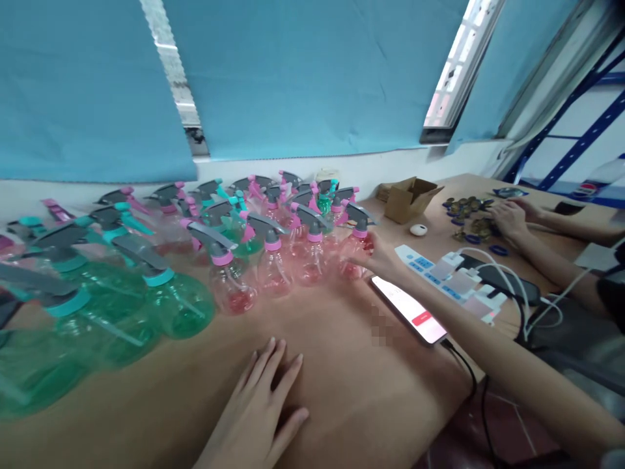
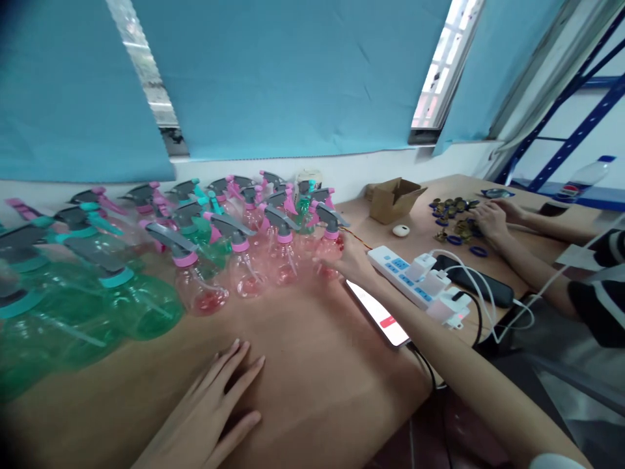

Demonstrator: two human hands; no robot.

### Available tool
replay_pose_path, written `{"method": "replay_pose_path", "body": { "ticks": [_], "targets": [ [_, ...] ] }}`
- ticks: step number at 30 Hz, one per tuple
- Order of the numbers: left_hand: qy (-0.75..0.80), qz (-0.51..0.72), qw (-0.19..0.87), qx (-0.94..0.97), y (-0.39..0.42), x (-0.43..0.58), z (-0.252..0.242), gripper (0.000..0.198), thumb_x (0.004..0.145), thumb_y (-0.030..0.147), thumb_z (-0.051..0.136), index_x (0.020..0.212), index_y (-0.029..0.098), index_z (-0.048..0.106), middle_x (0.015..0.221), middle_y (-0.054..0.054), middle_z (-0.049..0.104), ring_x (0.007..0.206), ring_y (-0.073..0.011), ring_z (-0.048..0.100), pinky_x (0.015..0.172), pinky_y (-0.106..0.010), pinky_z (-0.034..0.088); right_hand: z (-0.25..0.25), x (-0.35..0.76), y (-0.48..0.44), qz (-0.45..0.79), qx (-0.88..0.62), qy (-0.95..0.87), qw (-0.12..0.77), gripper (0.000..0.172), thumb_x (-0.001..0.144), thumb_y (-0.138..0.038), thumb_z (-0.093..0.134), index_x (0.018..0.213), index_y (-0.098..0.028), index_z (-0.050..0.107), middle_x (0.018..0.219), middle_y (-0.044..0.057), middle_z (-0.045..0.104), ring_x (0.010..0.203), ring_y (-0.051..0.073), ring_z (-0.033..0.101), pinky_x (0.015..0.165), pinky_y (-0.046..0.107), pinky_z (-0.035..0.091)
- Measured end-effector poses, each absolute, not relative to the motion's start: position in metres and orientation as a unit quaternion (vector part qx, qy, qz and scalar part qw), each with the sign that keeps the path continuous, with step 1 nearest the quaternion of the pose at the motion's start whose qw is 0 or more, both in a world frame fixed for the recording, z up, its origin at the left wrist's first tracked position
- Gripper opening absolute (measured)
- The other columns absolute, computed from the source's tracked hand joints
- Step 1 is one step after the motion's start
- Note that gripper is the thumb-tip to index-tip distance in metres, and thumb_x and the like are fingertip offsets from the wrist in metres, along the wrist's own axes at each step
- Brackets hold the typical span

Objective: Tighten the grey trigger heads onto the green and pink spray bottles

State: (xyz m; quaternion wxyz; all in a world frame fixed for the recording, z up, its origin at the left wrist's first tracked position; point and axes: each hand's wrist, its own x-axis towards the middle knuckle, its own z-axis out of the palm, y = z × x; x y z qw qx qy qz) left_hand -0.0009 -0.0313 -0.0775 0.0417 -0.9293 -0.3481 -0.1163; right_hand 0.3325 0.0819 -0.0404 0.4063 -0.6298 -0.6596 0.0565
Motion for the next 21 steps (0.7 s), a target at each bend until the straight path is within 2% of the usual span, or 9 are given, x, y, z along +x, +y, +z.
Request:
{"method": "replay_pose_path", "body": {
  "ticks": [4,12,16,21],
  "targets": [
    [-0.344,-0.113,0.037,-0.931,-0.018,0.011,-0.079,0.05,0.088,0.047,0.048,0.133,0.024,0.045,0.14,-0.011,0.042,0.126,-0.0302,0.04,0.096,-0.047,0.042,-0.048,0.335,0.093,0.059,-0.618,-0.669,0.408,0.068,0.065,-0.047,0.067,0.12,-0.014,0.047,0.107,0.015,0.062,0.091,0.028,0.061,0.076,0.041,0.048],
    [-0.336,-0.122,0.021,-0.934,-0.002,0.029,-0.084,0.048,0.09,0.041,0.048,0.133,0.021,0.044,0.141,-0.012,0.04,0.129,-0.0304,0.036,0.098,-0.052,0.038,-0.049,0.33,0.094,0.054,-0.602,-0.689,0.4,0.066,0.066,-0.045,0.068,0.121,-0.016,0.046,0.116,0.016,0.059,0.101,0.029,0.058,0.077,0.04,0.049],
    [-0.338,-0.122,0.003,-0.933,-0.001,0.029,-0.083,0.048,0.091,0.042,0.046,0.134,0.021,0.043,0.142,-0.012,0.039,0.13,-0.0307,0.034,0.099,-0.052,0.036,-0.048,0.326,0.091,0.061,-0.607,-0.687,0.394,0.069,0.067,-0.047,0.067,0.124,-0.016,0.043,0.121,0.017,0.056,0.109,0.029,0.055,0.082,0.041,0.048],
    [-0.335,-0.114,-0.011,-0.935,-0.001,0.024,-0.078,0.049,0.091,0.042,0.045,0.134,0.02,0.042,0.142,-0.013,0.039,0.129,-0.0302,0.035,0.099,-0.051,0.037,-0.043,0.319,0.075,0.057,-0.64,-0.655,0.398,0.087,0.067,-0.053,0.066,0.135,-0.014,0.028,0.135,0.021,0.044,0.124,0.034,0.043,0.093,0.048,0.041]
  ]
}}
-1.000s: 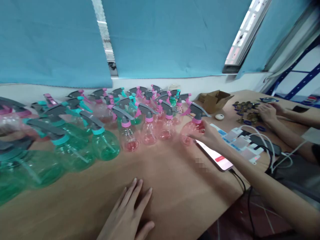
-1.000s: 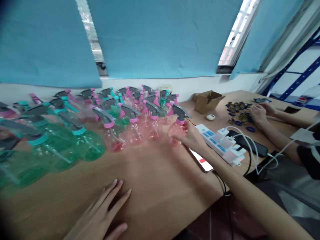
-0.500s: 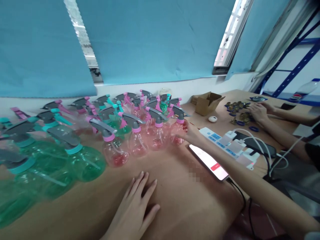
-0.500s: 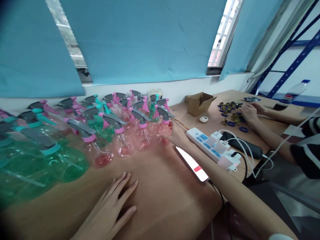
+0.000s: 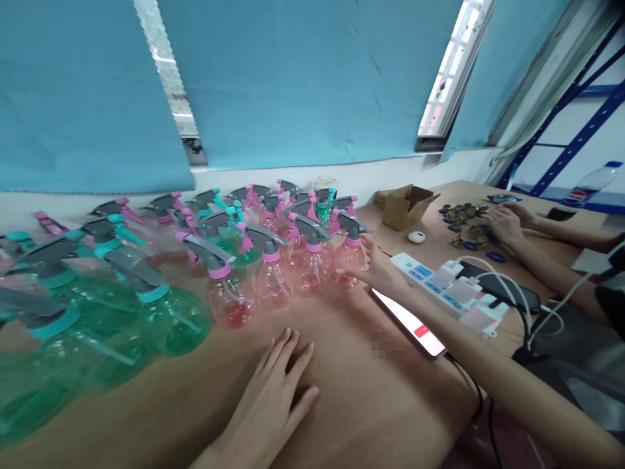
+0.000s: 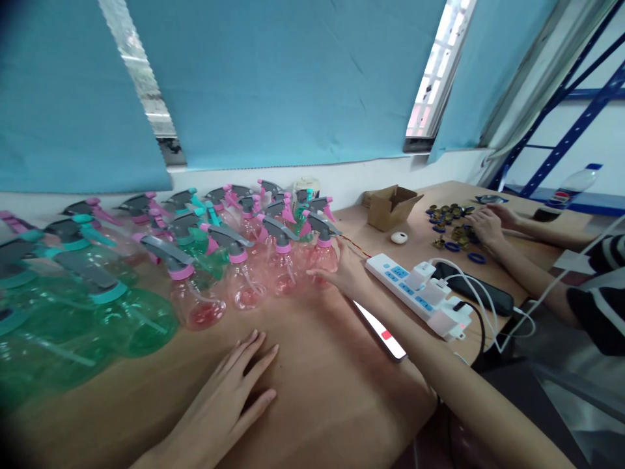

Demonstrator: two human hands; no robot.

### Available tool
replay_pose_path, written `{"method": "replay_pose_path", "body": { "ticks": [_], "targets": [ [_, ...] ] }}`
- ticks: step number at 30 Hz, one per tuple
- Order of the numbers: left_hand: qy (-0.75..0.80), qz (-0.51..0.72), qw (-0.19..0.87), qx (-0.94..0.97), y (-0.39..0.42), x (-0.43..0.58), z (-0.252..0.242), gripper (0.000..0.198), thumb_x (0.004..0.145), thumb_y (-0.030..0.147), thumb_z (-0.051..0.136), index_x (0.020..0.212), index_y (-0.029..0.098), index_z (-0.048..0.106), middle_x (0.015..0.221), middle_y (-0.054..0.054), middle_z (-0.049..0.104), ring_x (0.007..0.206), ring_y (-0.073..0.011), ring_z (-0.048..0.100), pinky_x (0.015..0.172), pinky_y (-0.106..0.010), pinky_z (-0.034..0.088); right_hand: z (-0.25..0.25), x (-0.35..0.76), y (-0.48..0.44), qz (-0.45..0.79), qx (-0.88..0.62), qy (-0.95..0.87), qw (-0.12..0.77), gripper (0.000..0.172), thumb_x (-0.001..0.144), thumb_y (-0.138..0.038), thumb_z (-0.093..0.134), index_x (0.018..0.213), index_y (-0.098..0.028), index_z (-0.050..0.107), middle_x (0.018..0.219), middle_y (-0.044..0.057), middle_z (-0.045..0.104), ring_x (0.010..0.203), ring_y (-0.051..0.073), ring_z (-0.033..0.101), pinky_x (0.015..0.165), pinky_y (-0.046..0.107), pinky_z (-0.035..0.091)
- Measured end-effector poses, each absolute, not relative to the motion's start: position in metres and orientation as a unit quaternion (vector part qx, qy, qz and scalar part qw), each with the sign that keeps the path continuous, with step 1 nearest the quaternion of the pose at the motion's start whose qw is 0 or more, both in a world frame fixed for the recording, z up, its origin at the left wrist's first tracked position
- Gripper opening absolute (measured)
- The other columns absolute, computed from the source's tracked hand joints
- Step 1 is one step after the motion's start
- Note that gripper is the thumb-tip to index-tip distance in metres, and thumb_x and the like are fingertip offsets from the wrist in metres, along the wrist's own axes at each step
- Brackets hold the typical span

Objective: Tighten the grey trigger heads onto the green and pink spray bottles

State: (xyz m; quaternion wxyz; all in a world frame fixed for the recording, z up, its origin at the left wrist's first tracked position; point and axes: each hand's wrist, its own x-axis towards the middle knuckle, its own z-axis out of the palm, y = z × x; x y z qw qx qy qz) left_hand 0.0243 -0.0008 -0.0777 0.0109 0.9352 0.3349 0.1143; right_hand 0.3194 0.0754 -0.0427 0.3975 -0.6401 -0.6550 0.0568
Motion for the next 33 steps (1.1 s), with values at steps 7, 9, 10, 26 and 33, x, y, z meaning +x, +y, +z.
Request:
{"method": "replay_pose_path", "body": {
  "ticks": [7,9,10,26,33],
  "targets": [
    [0.368,0.11,0.012,0.923,-0.006,-0.018,-0.072,0.048,0.091,0.039,0.045,0.135,0.02,0.041,0.14,-0.012,0.042,0.126,-0.0287,0.041,0.097,-0.048,0.04,-0.04,0.273,0.001,0.028,-0.673,-0.647,0.358,0.081,0.075,-0.055,0.058,0.139,-0.02,0.024,0.133,0.02,0.046,0.112,0.038,0.053,0.086,0.055,0.044],
    [0.395,0.117,0.013,0.911,-0.012,-0.039,-0.069,0.046,0.092,0.038,0.043,0.135,0.021,0.041,0.139,-0.011,0.043,0.125,-0.027,0.042,0.098,-0.046,0.04,-0.044,0.245,-0.017,0.048,-0.647,-0.675,0.351,0.075,0.076,-0.053,0.056,0.138,-0.023,0.026,0.13,0.017,0.049,0.112,0.036,0.053,0.085,0.054,0.046],
    [0.409,0.123,0.016,0.904,-0.017,-0.052,-0.067,0.045,0.092,0.037,0.042,0.135,0.022,0.041,0.139,-0.01,0.044,0.125,-0.0259,0.043,0.098,-0.045,0.04,-0.046,0.229,-0.024,0.058,-0.625,-0.695,0.351,0.07,0.078,-0.052,0.055,0.137,-0.025,0.028,0.128,0.016,0.05,0.112,0.035,0.054,0.086,0.054,0.046],
    [0.692,0.33,0.105,0.633,-0.153,-0.293,-0.035,0.029,0.088,0.042,0.046,0.112,0.026,0.054,0.116,-0.003,0.058,0.106,-0.0241,0.057,0.094,-0.043,0.043,-0.038,-0.083,-0.026,0.301,-0.229,-0.887,0.263,0.027,0.08,-0.027,0.06,0.106,-0.022,0.056,0.108,0.006,0.062,0.101,0.02,0.059,0.088,0.039,0.048],
    [0.759,0.503,0.092,0.403,-0.141,-0.389,-0.038,0.04,0.077,0.044,0.056,0.107,0.019,0.049,0.106,-0.009,0.058,0.098,-0.0278,0.059,0.078,-0.042,0.051,-0.05,-0.183,-0.025,0.336,-0.144,-0.889,0.277,0.027,0.08,-0.024,0.059,0.107,-0.021,0.058,0.106,0.005,0.064,0.096,0.016,0.061,0.086,0.033,0.049]
  ]
}}
